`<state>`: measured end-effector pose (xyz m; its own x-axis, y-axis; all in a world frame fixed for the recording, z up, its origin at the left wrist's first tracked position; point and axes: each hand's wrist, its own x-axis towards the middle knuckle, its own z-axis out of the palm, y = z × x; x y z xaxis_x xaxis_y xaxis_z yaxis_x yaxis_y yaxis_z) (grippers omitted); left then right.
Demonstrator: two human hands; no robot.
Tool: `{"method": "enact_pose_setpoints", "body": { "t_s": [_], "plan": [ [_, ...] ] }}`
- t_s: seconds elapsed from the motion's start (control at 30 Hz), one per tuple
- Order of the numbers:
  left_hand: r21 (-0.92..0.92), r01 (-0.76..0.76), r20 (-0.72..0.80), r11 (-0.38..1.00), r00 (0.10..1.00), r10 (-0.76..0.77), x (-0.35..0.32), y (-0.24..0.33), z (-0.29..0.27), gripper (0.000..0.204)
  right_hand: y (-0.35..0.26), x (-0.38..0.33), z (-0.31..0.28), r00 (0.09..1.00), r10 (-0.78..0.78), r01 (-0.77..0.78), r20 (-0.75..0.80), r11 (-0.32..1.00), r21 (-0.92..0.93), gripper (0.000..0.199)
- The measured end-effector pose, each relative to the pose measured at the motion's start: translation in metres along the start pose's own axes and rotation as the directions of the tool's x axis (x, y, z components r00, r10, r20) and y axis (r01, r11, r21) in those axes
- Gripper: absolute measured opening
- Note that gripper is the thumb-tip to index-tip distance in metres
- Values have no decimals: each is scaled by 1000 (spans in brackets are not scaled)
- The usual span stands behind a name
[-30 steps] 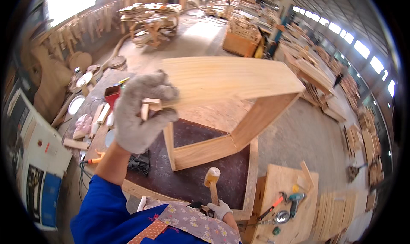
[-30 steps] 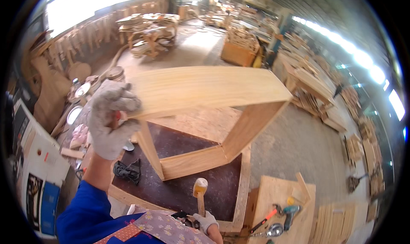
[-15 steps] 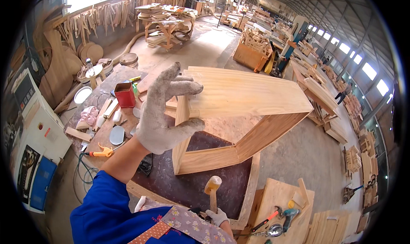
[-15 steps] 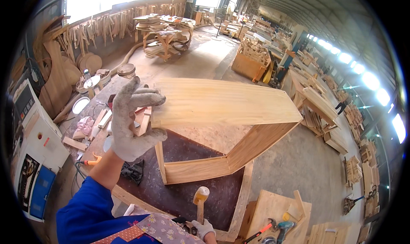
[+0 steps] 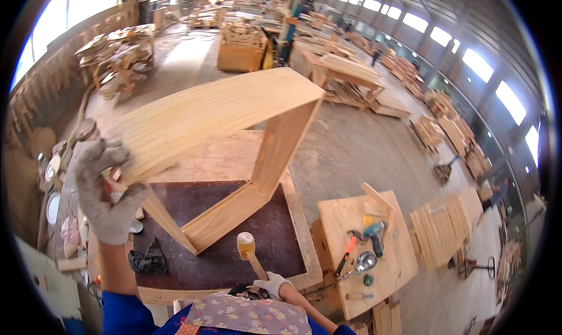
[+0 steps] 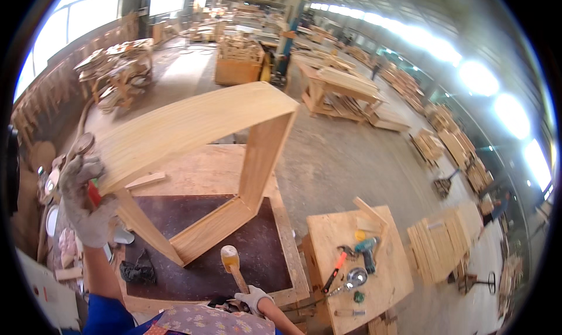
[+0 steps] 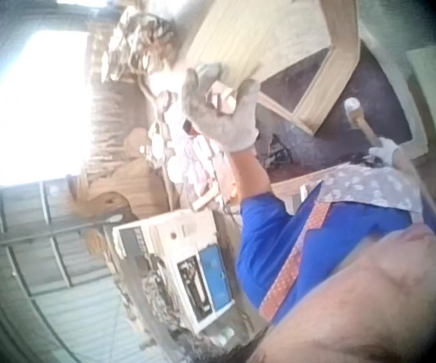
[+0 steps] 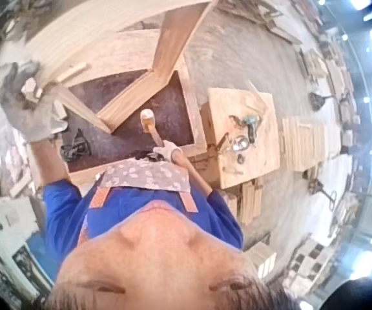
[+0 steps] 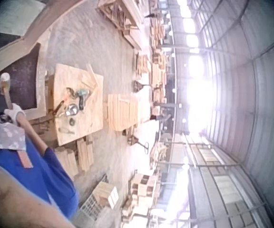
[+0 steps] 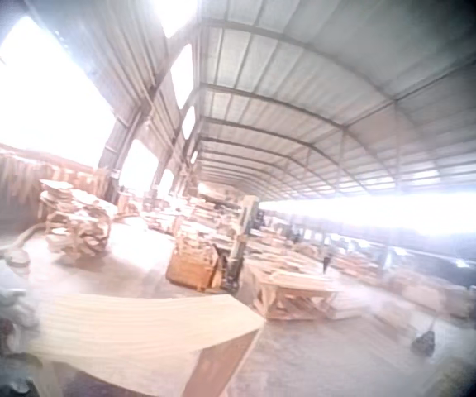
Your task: The person assembles a wooden box-like structure on a workbench. They use a hammer and a chisel to tap and align the wooden joints, then switch to a rubber mallet to secure the frame. The person repeatedly rotates the wooden frame to work on different sides and corners.
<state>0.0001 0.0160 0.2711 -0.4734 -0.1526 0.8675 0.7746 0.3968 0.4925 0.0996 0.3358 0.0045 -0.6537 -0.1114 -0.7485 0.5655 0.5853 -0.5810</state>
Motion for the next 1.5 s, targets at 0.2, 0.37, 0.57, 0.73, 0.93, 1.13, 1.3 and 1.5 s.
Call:
{"method": "enact_pose_setpoints", "body": {
  "t_s": [0.2, 0.37, 0.57, 0.73, 0.93, 1.13, 1.3, 1.5],
  "plan": [
    [-39, -8, -34, 999, 999, 7, -8, -15, -2, 70, 2, -9, 1, 1000, -14, 15, -13, 998, 56, 46],
    [-27, -97, 26, 995, 995, 98, 0, -8, -3, 64, -1, -11, -2, 1000, -7, 6, 27, 1000, 30, 62],
    [-7, 4, 39, 1000, 999, -3, 5, 4, -2, 54, 33, -1, 1, 993, -81, 100, -83, 961, 258, 41],
    [36, -55, 90, 998, 995, 51, 6, -5, -5, 55, 28, -17, -28, 990, 35, 43, -134, 841, 540, 35],
    [53, 26, -33, 998, 999, -24, -4, -1, 0, 55, 64, -6, -42, 973, 87, 55, -216, 815, 577, 34],
    [95, -115, 74, 989, 991, 108, -1, -7, -4, 45, 88, -2, -41, 965, 131, 45, -227, 772, 634, 34],
    [147, -202, 82, 968, 978, 192, -2, -9, -6, 42, 88, -4, -43, 963, 146, 32, -225, 769, 639, 34],
    [160, -95, 43, 983, 995, 90, -3, -3, -4, 41, 92, -32, -68, 903, 181, 171, -389, 678, 714, 34]
  ]
}}
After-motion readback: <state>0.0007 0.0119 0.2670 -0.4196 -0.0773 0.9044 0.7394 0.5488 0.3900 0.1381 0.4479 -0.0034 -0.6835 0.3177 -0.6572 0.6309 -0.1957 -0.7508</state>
